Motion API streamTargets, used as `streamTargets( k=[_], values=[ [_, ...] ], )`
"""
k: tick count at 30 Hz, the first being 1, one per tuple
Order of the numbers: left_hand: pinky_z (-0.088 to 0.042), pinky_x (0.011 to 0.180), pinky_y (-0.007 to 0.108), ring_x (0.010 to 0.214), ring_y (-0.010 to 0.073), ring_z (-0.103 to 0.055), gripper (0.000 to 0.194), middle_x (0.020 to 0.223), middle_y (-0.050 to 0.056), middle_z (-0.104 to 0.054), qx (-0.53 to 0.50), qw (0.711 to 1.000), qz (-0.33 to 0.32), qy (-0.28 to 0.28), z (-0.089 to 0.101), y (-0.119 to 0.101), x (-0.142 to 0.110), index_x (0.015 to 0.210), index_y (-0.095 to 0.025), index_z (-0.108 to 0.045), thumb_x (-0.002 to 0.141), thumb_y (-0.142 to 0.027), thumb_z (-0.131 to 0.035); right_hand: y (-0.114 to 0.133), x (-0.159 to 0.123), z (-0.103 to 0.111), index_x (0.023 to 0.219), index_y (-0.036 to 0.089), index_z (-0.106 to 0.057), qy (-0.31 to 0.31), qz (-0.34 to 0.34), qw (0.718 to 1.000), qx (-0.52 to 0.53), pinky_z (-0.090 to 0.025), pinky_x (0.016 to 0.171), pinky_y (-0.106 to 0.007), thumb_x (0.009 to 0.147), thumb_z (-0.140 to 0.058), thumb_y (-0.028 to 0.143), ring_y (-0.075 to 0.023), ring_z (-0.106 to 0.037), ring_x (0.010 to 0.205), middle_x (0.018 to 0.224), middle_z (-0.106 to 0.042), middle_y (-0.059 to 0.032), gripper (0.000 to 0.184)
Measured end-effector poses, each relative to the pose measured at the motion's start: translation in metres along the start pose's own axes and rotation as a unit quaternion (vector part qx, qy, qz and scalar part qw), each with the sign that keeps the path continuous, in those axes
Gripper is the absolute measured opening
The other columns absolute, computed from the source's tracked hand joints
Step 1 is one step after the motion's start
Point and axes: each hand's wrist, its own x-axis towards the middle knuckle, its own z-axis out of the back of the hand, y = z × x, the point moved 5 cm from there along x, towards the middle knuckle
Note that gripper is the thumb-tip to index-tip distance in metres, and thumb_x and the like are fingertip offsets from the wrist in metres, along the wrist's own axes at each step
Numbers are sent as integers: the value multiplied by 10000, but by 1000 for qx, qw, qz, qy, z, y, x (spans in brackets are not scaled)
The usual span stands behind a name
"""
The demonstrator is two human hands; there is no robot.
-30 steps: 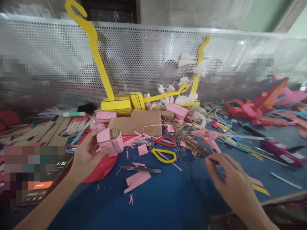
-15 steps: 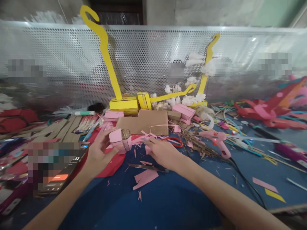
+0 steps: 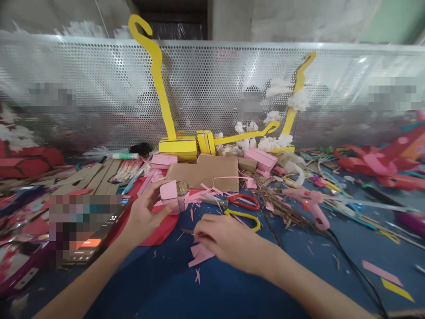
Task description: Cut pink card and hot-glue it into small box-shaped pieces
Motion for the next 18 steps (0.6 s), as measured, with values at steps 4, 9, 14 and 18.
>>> streamTargets(
  k=[4, 9, 14, 18],
  values=[
    [-545, 1036, 447, 1175, 260, -663, 533, 1318, 78, -659, -1, 1000, 1, 1, -1, -3, -1, 1336, -271, -571, 849, -281, -786, 38, -11, 37, 1090, 228, -775, -35, 72, 986, 146, -513, 804, -205, 1013, -586, 179, -118, -702, 870, 992, -767, -14, 210],
    [-555, 1013, 392, 1177, 233, -658, 519, 1302, 44, -667, -9, 1000, -7, 9, -2, -4, -2, 1334, -313, -567, 864, -255, -778, 37, 13, 91, 1175, 268, -735, -115, 54, 983, 131, -530, 815, -252, 989, -580, 176, -156, -716, 923, 1037, -777, -9, 259],
    [-549, 1021, 369, 1160, 220, -659, 509, 1286, 40, -670, -15, 999, -10, 31, -2, -4, -3, 1323, -311, -577, 863, -238, -783, 6, 46, 109, 867, 199, -642, -145, 23, 949, 280, -544, 624, -241, 858, -773, 299, -136, -700, 675, 752, -723, 13, 165],
    [-539, 1043, 385, 1182, 232, -648, 515, 1304, 57, -659, -15, 999, -11, 35, 1, -2, -4, 1319, -297, -574, 856, -232, -790, -12, 58, 103, 846, 176, -704, -132, 20, 946, 296, -542, 612, -238, 829, -793, 292, -122, -685, 642, 725, -724, 5, 147]
  ],
)
